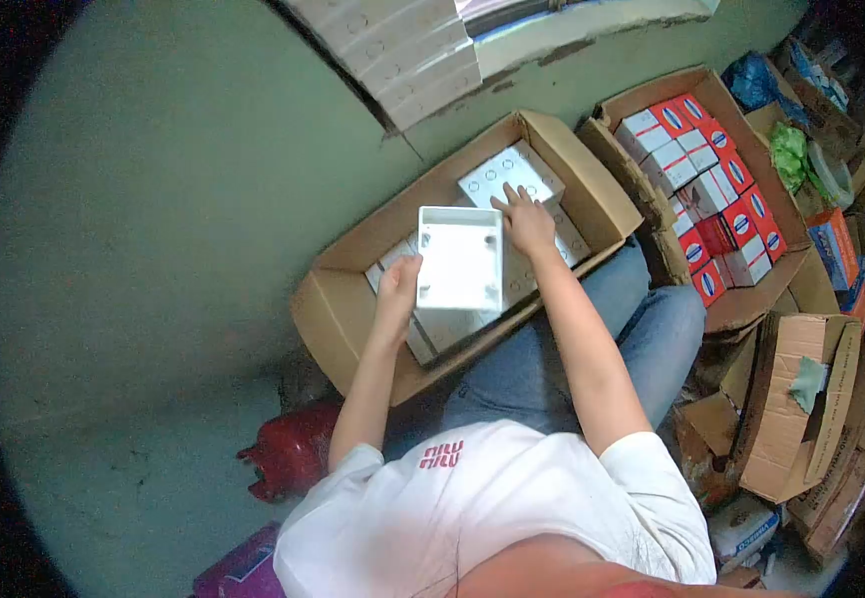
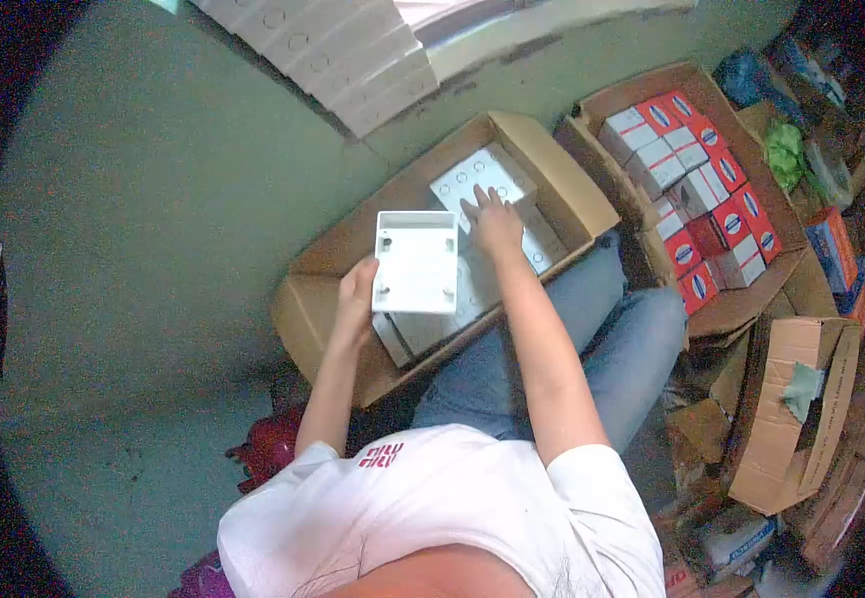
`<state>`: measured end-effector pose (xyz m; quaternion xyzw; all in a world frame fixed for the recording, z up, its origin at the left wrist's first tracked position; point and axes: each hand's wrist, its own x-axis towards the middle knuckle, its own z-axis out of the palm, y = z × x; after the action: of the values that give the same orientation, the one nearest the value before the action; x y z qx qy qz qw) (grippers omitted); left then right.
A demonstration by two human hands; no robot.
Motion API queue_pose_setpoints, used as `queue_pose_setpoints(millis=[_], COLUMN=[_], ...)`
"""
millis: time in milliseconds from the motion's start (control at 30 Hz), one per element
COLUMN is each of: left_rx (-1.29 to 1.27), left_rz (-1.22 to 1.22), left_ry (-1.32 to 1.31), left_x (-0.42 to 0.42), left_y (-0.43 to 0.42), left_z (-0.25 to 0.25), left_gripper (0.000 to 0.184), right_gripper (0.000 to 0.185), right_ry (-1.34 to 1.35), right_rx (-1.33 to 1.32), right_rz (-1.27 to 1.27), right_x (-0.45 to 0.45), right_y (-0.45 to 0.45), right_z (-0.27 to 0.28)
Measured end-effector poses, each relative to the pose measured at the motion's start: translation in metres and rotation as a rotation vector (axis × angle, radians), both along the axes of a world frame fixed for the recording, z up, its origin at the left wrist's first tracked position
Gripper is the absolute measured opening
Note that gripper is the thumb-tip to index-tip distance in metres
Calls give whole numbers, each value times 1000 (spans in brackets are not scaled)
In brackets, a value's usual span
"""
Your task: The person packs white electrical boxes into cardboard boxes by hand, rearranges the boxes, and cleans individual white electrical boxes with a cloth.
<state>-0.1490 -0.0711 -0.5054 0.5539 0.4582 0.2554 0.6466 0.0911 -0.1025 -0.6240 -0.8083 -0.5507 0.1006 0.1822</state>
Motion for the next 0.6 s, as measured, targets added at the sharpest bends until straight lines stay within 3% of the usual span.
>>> queue_pose_setpoints(millis=[33,100,167,267,400,600], left_rx=[-1,382,474,551,463,433], left_rz=[46,103,117,79,124,103], left_ry=[117,444,634,694,721,521], left_x=[-7,-4,20,50,84,105], left_y=[10,25,24,34,39,46], left_z=[-29,-74,-68,-93,-110,-140], left_gripper=[31,39,44,47,51,45], right_gripper=[39,39,39,38,41,72], right_ry=[5,15,37,79,124,91], right_rx=[-32,-27,-23,-8,-29,-62], right_rz=[-1,-1,-1,-2,-8,9], right_x=[-1,0,0,0,0,-5], right_y=[-1,-1,-1,1,2,2], right_z=[2,-2,-6,-11,-1,14])
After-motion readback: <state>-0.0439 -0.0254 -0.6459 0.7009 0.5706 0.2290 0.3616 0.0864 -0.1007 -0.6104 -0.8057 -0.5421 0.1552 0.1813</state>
